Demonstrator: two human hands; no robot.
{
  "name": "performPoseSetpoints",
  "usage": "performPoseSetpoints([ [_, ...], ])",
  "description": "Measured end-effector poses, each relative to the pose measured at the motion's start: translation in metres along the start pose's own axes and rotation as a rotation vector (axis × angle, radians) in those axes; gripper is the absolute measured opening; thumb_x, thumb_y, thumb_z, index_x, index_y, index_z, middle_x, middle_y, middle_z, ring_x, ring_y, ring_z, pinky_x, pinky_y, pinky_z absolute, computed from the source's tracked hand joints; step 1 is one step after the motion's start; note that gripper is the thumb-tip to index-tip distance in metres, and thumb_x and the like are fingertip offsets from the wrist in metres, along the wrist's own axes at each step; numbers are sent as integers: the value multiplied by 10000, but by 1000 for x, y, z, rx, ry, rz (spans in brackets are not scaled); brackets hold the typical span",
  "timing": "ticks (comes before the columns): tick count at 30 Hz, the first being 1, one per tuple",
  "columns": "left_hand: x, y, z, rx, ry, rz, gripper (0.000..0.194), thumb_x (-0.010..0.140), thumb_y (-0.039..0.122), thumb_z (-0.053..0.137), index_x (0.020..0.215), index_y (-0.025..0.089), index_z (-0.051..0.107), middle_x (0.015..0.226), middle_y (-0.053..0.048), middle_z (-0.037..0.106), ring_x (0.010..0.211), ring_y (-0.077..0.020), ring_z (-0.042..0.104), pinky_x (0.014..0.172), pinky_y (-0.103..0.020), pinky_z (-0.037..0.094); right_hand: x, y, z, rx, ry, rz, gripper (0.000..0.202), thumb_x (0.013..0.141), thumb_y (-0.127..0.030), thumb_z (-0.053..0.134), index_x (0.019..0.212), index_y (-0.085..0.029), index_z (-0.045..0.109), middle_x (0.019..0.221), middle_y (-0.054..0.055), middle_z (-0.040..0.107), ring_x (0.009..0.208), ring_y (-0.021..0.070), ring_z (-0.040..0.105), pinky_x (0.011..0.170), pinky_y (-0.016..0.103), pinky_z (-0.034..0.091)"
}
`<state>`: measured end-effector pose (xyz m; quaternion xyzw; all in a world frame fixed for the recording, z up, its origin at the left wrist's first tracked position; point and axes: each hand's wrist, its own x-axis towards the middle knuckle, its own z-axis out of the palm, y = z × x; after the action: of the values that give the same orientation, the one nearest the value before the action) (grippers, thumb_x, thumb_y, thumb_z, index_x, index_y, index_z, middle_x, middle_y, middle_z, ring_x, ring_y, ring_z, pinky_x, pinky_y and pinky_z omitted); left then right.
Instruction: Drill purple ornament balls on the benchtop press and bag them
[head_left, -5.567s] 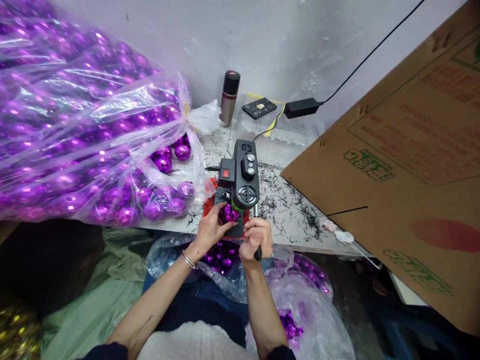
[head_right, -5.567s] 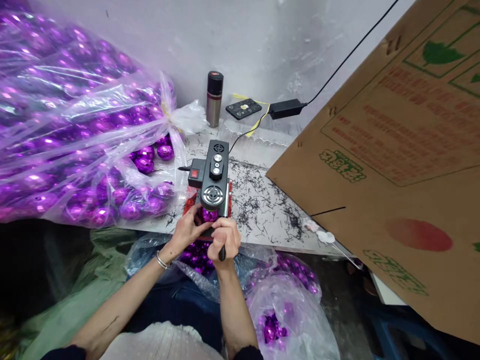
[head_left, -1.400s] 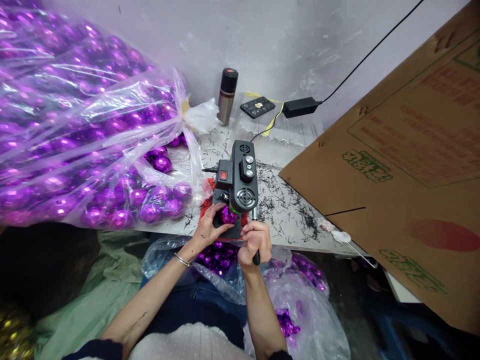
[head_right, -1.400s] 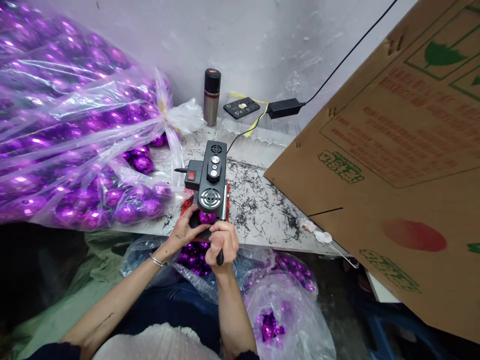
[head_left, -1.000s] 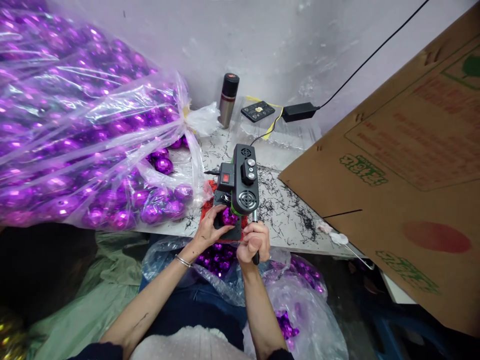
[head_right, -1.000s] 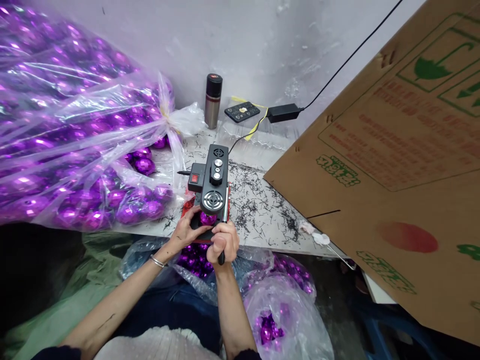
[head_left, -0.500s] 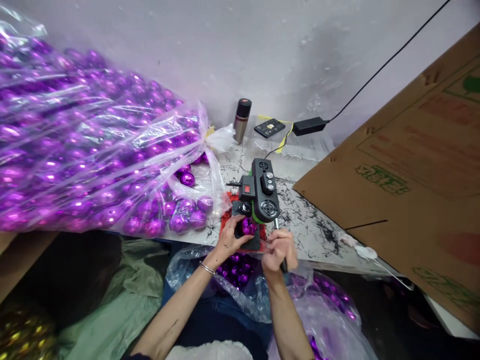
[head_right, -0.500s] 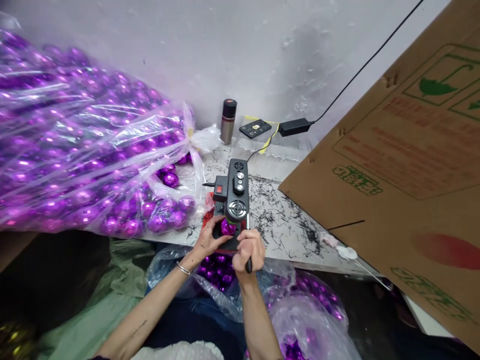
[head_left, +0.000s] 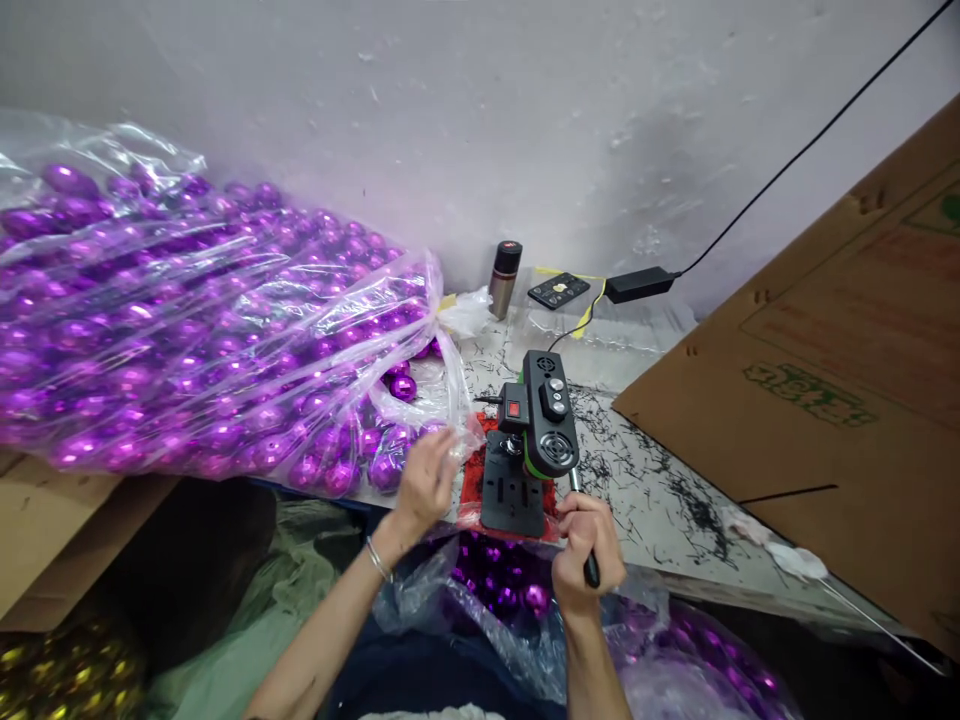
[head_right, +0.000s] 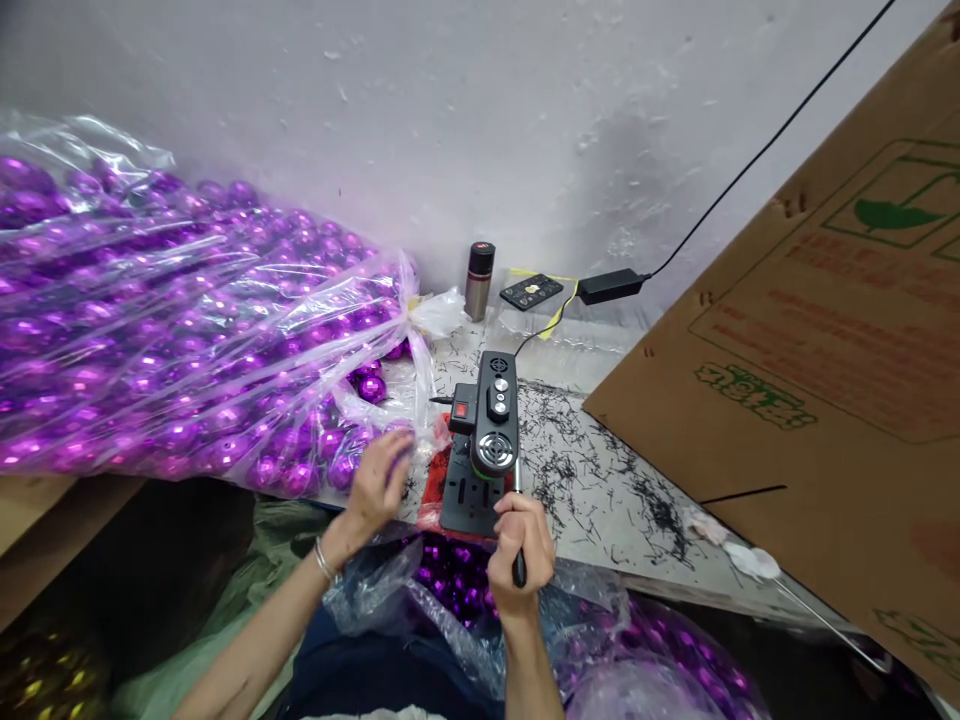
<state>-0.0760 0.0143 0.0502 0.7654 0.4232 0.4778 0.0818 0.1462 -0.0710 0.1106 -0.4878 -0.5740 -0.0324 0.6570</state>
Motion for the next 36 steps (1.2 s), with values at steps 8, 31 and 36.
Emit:
performPoseSetpoints([
  [8,141,-79,-36,376,-431,-681,419,925,300,795,1297,137,689,1296,-290,761,1337,-509,715,1168,-656,521,8,-3,2,13,-5,-59,352,1079,-136,482,755,-250,558,714,-19,623,701,168,679,640,317,496],
  [31,-2,47,18,-1006,-110,-995,473,968,522,768,1338,247,661,1226,-82,848,1065,-270,842,980,-473,714,28,-17,0,-17,-39,-82,349,1077,-128,482,762,-259,553,688,-30,602,690,163,662,630,316,483],
  [36,-19,51,57,-723,-112,-750,633,972,553,777,1503,244,624,1465,-136,769,1361,-319,752,1150,-470,630,26,-17,-3,-36,-60,-69,347,1095,-147,469,777,-255,553,731,-20,634,690,155,658,629,310,479],
])
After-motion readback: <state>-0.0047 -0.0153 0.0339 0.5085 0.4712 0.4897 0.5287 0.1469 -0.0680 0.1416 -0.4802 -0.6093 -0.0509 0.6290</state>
